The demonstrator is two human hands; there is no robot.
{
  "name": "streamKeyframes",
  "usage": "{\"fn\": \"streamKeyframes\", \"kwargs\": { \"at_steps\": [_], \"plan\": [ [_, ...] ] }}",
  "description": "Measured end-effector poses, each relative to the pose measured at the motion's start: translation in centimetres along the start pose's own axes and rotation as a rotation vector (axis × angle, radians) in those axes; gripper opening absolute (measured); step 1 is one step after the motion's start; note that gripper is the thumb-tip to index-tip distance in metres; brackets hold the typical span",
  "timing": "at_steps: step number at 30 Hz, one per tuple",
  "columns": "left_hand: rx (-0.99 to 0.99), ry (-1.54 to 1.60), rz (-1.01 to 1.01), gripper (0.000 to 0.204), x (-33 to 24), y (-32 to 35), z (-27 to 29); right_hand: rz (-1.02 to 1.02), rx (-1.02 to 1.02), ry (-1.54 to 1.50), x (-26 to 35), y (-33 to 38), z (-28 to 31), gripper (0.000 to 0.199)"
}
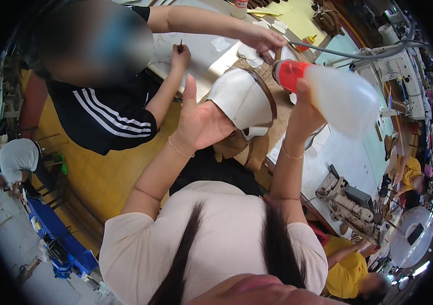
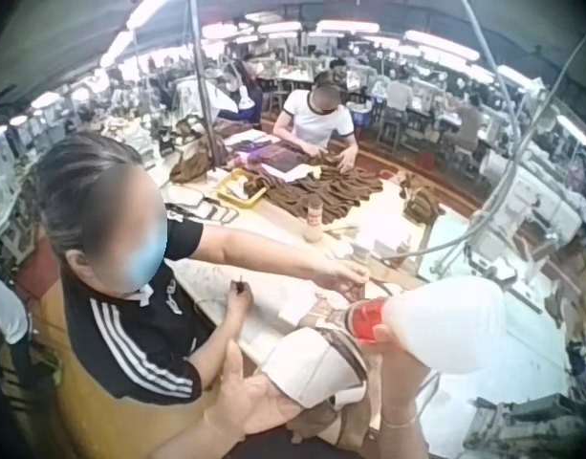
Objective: The person holds a white fabric piece and repeatedly applies glue from a red-capped bottle along its edges. She rotates the piece to cover different sides and places it back on the table between applications.
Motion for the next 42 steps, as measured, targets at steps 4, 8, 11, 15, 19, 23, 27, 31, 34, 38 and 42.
{"fn": "streamKeyframes", "kwargs": {
  "at_steps": [4, 8, 11, 15, 19, 23, 27, 31, 34, 38, 42],
  "plan": [
    [-0.07, 0.02, -0.029, 0.11, -0.3, -1.8, 0.8, 0.17, 0.306, -0.272, -0.3, 2.5, -0.9, 0.038],
    [0.057, 0.153, -0.018, 0.109, 0.3, -2.0, 0.4, 0.274, 0.37, 0.177, -2.1, 2.1, -0.3, 0.034],
    [-0.009, 0.136, -0.022, 0.111, 0.9, -1.8, 0.4, 0.069, 0.144, -0.045, -2.8, 0.1, 1.5, 0.026],
    [-0.03, 0.061, -0.001, 0.113, 1.6, -2.2, 1.8, 0.092, 0.344, -0.294, -2.2, 2.8, 0.8, 0.035],
    [0.013, 0.047, -0.007, 0.111, 2.0, -1.9, 2.2, 0.164, 0.249, 0.114, -4.1, 0.8, 1.2, 0.035],
    [-0.02, -0.024, -0.106, 0.1, 2.6, -1.8, 2.5, 0.088, 0.007, -0.225, -3.7, -0.8, 3.0, 0.044],
    [-0.107, -0.08, -0.148, 0.094, 3.0, -1.3, 3.6, 0.228, 0.166, -0.033, -4.5, 1.3, 2.5, 0.045],
    [-0.08, 0.072, -0.136, 0.094, 3.4, -0.9, 4.1, 0.032, 0.076, -0.072, -5.7, -0.1, 3.9, 0.046],
    [-0.126, 0.108, -0.148, 0.094, 3.6, -1.0, 4.3, 0.236, 0.082, -0.205, -3.4, 2.0, 4.1, 0.047],
    [-0.142, 0.159, -0.142, 0.095, 3.8, -0.7, 4.0, 0.193, 0.036, 0.252, -6.2, 1.4, 5.0, 0.044],
    [-0.139, 0.146, -0.16, 0.097, 3.5, -1.2, 4.3, 0.024, -0.053, -0.303, -5.5, 1.6, 5.9, 0.046]
  ]
}}
Point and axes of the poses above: each hand's wrist, its own y-axis away from the middle knuckle, its own z-axis out of the back of the hand, x = y × z, the point moved 4 cm from there along -y, towards the middle knuckle, and after that the axes turned 9 degrees about y, right-handed, at the moved point
